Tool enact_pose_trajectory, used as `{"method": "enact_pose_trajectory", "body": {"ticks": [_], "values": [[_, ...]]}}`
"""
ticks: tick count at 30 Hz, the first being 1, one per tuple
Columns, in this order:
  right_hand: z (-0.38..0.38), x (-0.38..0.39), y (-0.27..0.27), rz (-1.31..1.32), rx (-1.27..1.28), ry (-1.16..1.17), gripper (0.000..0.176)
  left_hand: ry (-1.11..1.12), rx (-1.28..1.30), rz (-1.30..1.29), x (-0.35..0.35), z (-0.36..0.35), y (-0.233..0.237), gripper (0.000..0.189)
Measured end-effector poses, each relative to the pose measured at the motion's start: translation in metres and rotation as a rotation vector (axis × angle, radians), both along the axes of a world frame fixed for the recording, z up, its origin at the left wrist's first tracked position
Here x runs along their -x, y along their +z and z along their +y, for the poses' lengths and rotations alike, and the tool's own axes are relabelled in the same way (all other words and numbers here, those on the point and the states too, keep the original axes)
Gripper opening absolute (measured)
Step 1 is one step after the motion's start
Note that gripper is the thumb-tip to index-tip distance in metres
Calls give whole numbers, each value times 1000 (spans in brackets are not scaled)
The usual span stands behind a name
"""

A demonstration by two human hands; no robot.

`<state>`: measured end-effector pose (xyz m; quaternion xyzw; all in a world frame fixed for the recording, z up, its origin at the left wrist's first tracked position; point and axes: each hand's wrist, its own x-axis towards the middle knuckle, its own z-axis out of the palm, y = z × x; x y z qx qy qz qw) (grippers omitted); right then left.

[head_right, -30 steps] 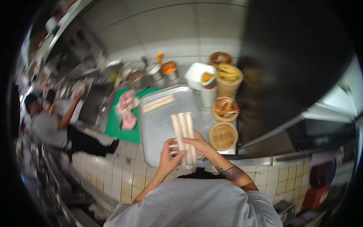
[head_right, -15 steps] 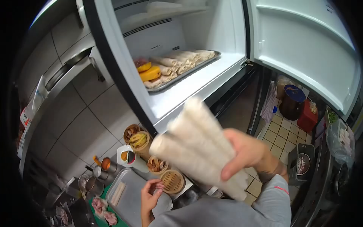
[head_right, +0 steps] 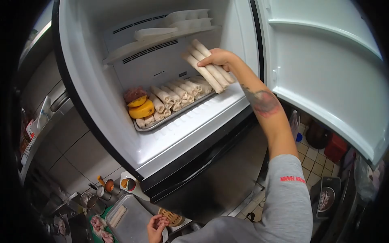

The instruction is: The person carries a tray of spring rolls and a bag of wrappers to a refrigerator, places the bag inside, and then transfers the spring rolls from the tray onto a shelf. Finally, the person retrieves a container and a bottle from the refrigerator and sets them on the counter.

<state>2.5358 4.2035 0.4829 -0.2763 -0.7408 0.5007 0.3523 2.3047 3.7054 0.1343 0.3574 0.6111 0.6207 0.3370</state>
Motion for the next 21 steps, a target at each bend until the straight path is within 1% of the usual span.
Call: {"method": "enact_pose_trajectory", "body": {"ticks": [2, 3, 5, 6, 8, 9, 10, 12, 15, 18, 19, 21], "values": [[49, 20, -2, -44, 27, -40, 59, 60, 26, -14, -17, -2, -5, 35], [74, 32, -7, -65, 43, -67, 57, 98, 105, -92, -25, -3, -9, 35], [88, 51, -8, -83, 115, -92, 51, 150, 99, -15, -44, -1, -6, 35], [95, 55, -12, -54, 158, -21, 47, 175, 102, 25, -51, -1, -5, 35], [98, 65, -23, 4, 253, 118, 41, 155, 92, -53, -56, -5, -16, 37], [100, 68, -28, -21, 292, 143, 30, 150, 100, -88, -58, -7, -21, 38], [98, 71, -31, -54, 302, 164, 28, 144, 108, -124, -60, -8, -23, 39], [92, 79, -37, -119, 321, 205, 25, 169, 120, -107, -62, -10, -23, 40], [109, 84, -44, -77, 478, 325, 22, 199, 116, -107, -63, -9, -19, 40], [105, 84, -40, -309, 350, 255, 26, 229, 79, -157, -65, -5, -18, 42], [99, 79, -34, -417, 214, 256, 36, 248, 133, -140, -66, -1, -13, 43], [104, 87, -29, -536, 86, 157, 40, 225, 133, -127, -66, 1, -17, 42]]}}
